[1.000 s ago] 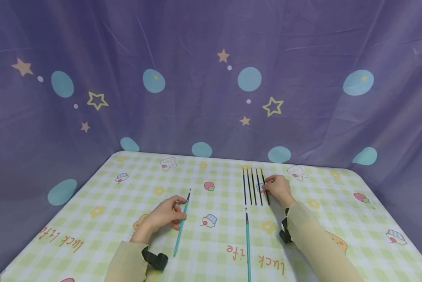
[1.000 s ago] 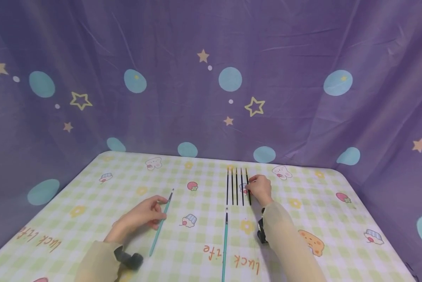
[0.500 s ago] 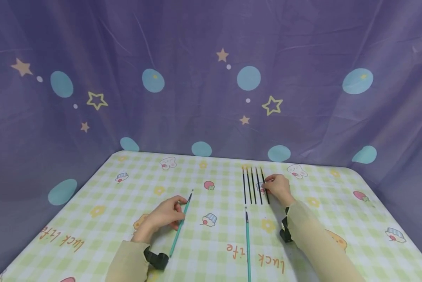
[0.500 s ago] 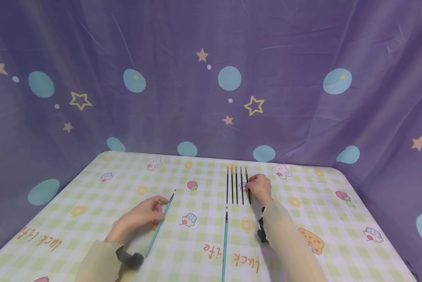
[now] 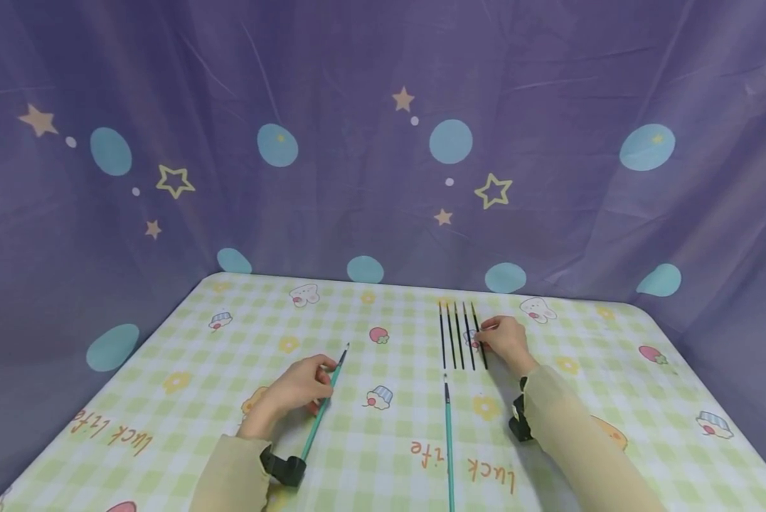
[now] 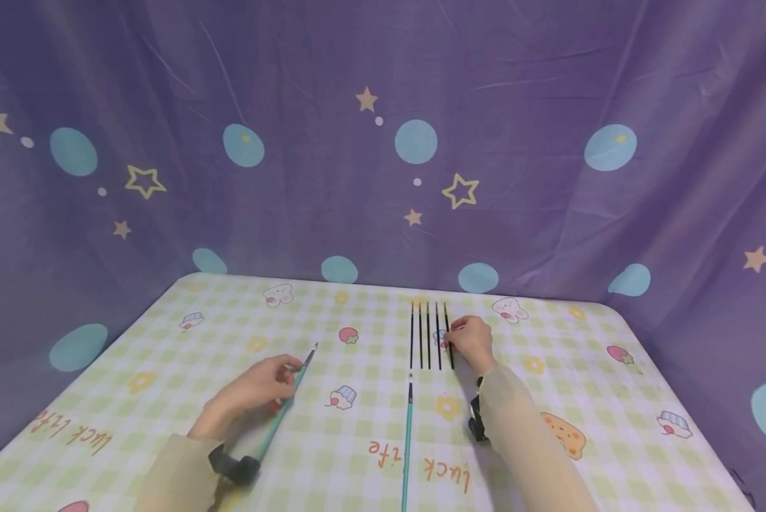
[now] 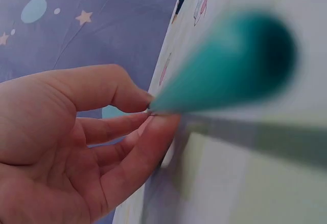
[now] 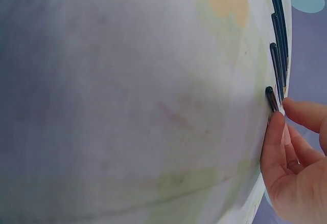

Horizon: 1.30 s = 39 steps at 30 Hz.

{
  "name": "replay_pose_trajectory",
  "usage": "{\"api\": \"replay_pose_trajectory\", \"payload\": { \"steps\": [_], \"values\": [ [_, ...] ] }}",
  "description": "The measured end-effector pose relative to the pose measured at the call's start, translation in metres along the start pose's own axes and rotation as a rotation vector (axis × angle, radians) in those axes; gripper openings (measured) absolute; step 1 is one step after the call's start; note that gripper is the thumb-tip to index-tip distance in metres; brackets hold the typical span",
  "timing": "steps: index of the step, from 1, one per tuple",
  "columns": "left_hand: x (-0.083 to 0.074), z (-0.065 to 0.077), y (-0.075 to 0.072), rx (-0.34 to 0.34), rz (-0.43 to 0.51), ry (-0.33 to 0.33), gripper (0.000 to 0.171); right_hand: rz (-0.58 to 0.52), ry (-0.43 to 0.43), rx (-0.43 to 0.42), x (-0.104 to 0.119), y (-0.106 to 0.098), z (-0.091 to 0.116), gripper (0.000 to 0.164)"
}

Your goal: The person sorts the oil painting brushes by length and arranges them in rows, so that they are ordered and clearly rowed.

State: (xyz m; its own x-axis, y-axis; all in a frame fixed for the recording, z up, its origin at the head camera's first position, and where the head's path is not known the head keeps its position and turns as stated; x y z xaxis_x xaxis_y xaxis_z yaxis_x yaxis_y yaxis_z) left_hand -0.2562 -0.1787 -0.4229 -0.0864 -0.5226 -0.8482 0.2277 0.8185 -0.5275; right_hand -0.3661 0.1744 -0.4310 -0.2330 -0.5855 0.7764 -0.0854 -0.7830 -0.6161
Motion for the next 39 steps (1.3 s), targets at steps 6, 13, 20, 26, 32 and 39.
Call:
{"api": "replay_pose_trajectory", "payload": {
  "steps": [6,13,20,26,32,39],
  "values": [
    [-0.002,-0.003,0.009,-0.008,0.028,0.028,0.045,0.025,-0.008,-0.005,-0.001,0.000,0.000,0.028],
    [-0.014,-0.007,0.032,-0.010,0.126,0.035,0.048,0.066,-0.041,-0.005,0.000,0.001,0.000,0.028],
    [-0.029,-0.009,0.055,0.038,0.202,0.074,0.051,0.062,-0.047,-0.002,0.000,0.001,-0.001,0.025],
    [-0.039,-0.010,0.073,0.047,0.229,0.074,0.051,0.079,-0.043,0.007,0.003,0.000,-0.001,0.024],
    [-0.053,-0.010,0.097,0.048,0.214,0.079,0.051,0.103,-0.044,0.008,0.004,-0.001,-0.001,0.024],
    [-0.068,-0.005,0.120,0.051,0.202,0.079,0.049,0.130,-0.049,0.004,0.004,0.000,-0.002,0.026]
  ]
}}
Point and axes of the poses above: each hand's wrist, its own z-axis away from the middle knuckle, its own y-axis out of the palm, x = y × z, the point moved 5 cm from there along -z, towards the middle knuckle, and after that the axes turned 6 degrees about y, right-handed, at the moved point
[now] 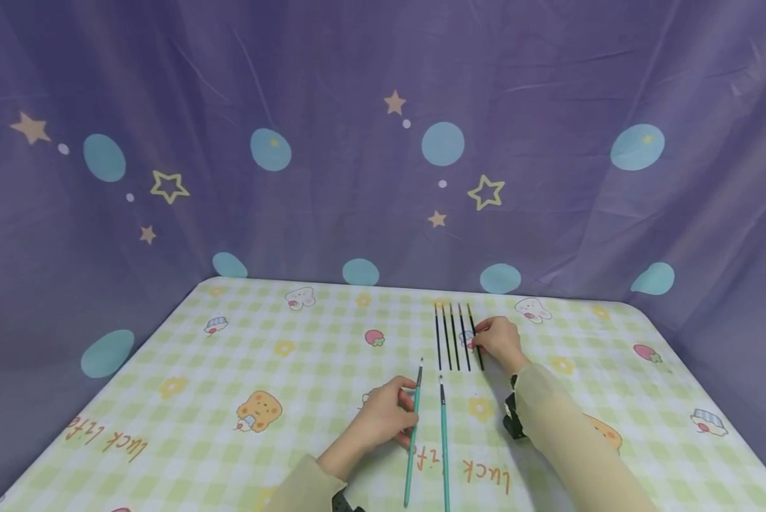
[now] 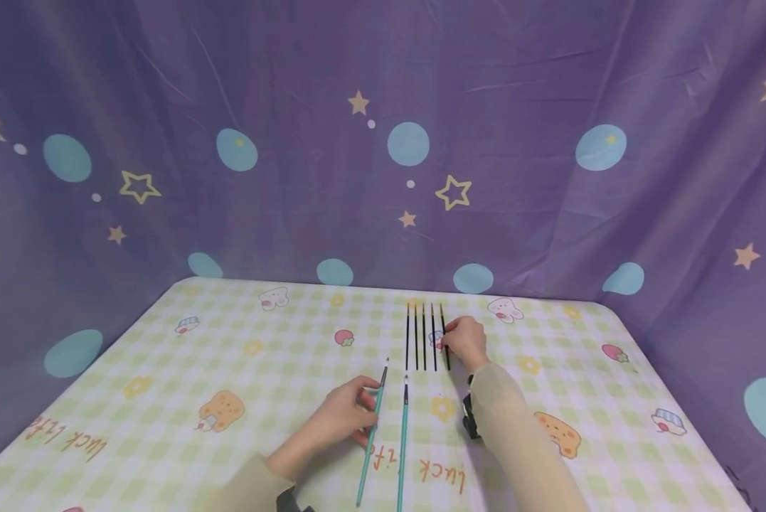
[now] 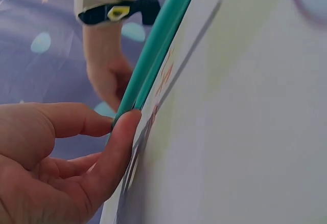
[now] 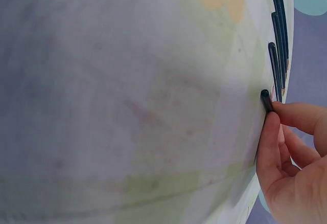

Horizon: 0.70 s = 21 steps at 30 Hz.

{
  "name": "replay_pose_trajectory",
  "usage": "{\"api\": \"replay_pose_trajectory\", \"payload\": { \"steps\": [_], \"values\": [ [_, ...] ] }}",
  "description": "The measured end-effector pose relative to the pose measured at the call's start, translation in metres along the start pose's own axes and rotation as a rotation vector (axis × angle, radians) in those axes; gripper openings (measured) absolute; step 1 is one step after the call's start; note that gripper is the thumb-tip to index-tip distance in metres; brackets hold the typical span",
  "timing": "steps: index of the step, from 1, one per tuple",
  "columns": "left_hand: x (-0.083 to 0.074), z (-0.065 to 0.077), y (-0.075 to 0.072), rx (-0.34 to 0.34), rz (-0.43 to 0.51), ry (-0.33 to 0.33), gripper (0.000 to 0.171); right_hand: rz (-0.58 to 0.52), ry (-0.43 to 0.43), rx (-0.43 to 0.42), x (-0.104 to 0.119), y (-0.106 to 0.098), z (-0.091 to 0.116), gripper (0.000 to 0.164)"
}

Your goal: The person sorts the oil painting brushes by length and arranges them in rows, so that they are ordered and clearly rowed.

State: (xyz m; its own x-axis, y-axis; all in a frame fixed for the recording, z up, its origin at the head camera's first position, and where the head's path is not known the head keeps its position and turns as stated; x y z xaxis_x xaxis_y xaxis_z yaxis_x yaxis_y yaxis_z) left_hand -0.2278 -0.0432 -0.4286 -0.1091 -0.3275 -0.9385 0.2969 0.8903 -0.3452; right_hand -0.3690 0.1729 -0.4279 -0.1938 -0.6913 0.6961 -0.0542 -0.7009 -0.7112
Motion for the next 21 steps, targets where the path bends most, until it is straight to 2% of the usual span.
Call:
{"api": "replay_pose_trajectory", "payload": {
  "steps": [10,21],
  "values": [
    [-0.008,0.004,0.023,0.011,-0.015,-0.028,0.050,0.020,0.017,0.002,0.001,0.000,-0.001,0.027],
    [-0.011,0.010,0.026,-0.032,-0.106,-0.019,0.050,-0.002,0.033,0.002,-0.002,0.002,-0.002,0.026]
  ]
}}
Point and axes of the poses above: each hand's wrist, its own z-axis away from the middle knuckle, its own y-axis out of the palm, x = y × z, the point moved 5 cm from there along -z, towards the middle knuckle, and after that the axes turned 6 degrees about y, right-handed, at the moved point
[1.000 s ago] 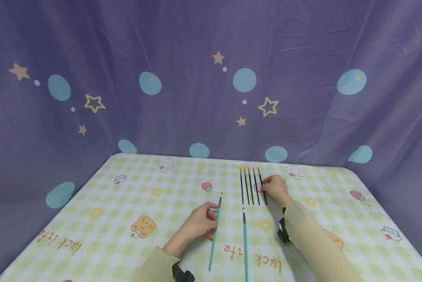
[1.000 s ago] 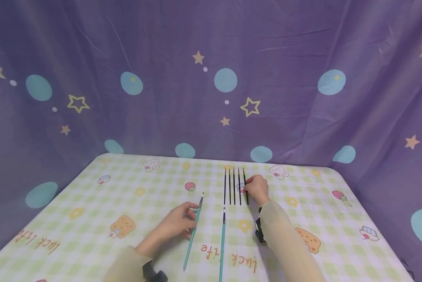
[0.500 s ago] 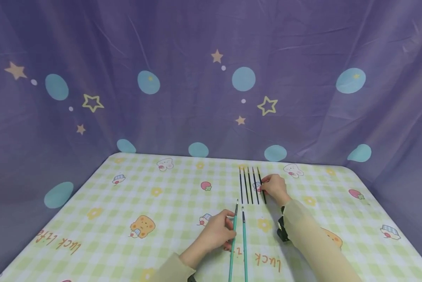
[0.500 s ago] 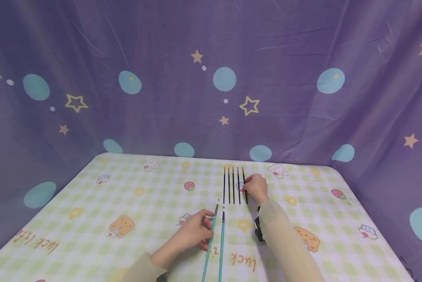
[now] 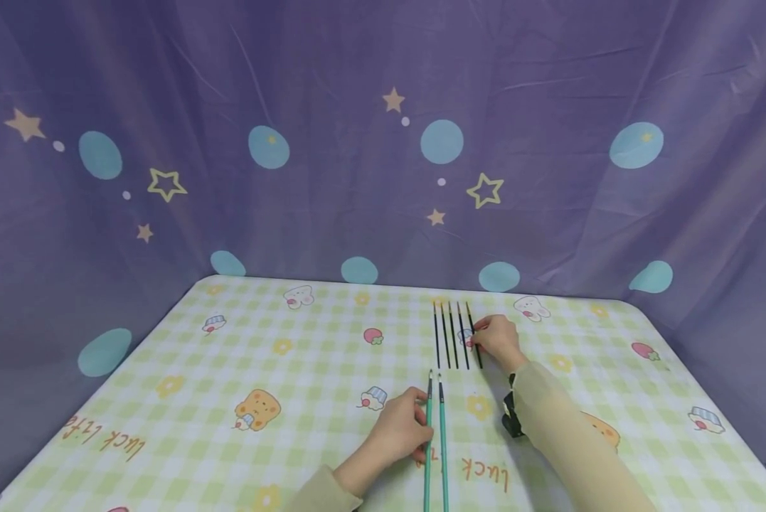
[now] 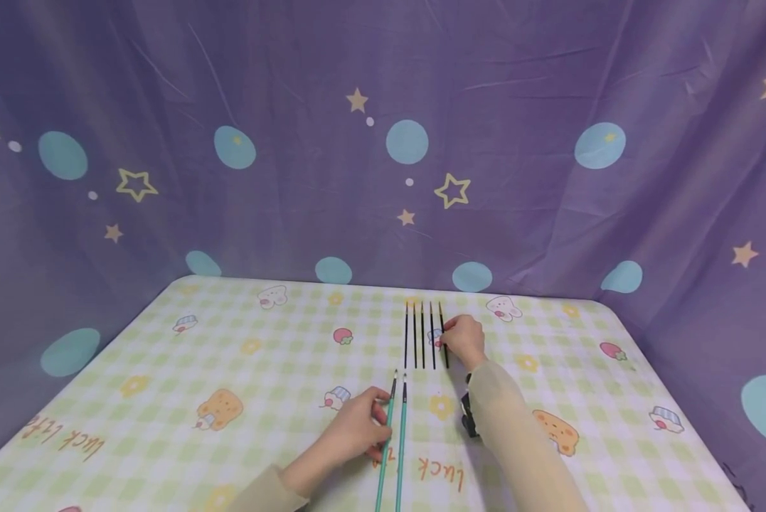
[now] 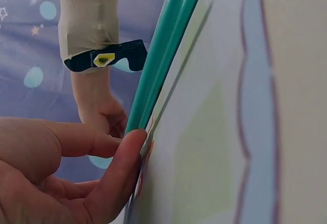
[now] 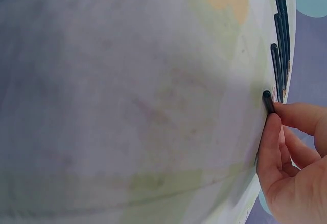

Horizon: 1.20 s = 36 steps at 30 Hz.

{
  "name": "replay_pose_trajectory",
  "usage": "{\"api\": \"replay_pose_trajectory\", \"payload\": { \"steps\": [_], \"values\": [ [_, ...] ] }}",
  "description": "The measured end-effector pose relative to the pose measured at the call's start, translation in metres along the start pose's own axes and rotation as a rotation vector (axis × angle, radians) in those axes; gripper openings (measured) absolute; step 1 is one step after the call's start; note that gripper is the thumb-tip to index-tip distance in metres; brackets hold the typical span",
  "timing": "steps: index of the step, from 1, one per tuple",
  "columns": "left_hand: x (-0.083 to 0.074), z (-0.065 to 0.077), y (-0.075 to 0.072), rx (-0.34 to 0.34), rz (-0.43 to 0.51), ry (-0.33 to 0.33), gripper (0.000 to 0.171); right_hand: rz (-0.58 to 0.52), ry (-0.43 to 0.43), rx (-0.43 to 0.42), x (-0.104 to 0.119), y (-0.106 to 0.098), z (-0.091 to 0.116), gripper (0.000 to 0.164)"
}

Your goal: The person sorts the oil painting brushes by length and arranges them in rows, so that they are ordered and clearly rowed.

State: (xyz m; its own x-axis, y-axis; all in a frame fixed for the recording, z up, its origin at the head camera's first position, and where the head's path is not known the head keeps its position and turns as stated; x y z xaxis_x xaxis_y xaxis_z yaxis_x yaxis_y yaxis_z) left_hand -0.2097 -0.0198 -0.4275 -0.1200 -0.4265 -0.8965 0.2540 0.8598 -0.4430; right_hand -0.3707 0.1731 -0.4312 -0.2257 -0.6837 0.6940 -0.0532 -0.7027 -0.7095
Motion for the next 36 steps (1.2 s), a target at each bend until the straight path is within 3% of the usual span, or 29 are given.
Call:
{"api": "replay_pose_trajectory", "payload": {
  "steps": [17,36],
  "values": [
    [-0.0063,0.0018,0.0020,0.000,-0.158,-0.013,0.049,0.005,-0.017,-0.003,0.0009,-0.0023,-0.0001,0.028],
    [-0.0031,-0.0015,0.0047,0.029,-0.180,-0.022,0.052,0.010,-0.018,-0.029,-0.0025,-0.0057,0.0022,0.024]
  ]
}}
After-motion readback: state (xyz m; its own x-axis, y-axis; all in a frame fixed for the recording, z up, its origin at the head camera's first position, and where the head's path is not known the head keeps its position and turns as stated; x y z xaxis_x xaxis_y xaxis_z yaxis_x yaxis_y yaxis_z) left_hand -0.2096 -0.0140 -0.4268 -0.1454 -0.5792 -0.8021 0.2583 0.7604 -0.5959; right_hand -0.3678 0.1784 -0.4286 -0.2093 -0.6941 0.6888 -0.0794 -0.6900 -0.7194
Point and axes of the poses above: each hand's wrist, its own z-axis away from the middle knuckle, its own y-axis out of the palm, x = y × z, the point moved 5 cm from there along -z, towards the middle knuckle, and after that the axes turned 6 degrees about y, right-handed, at the moved point
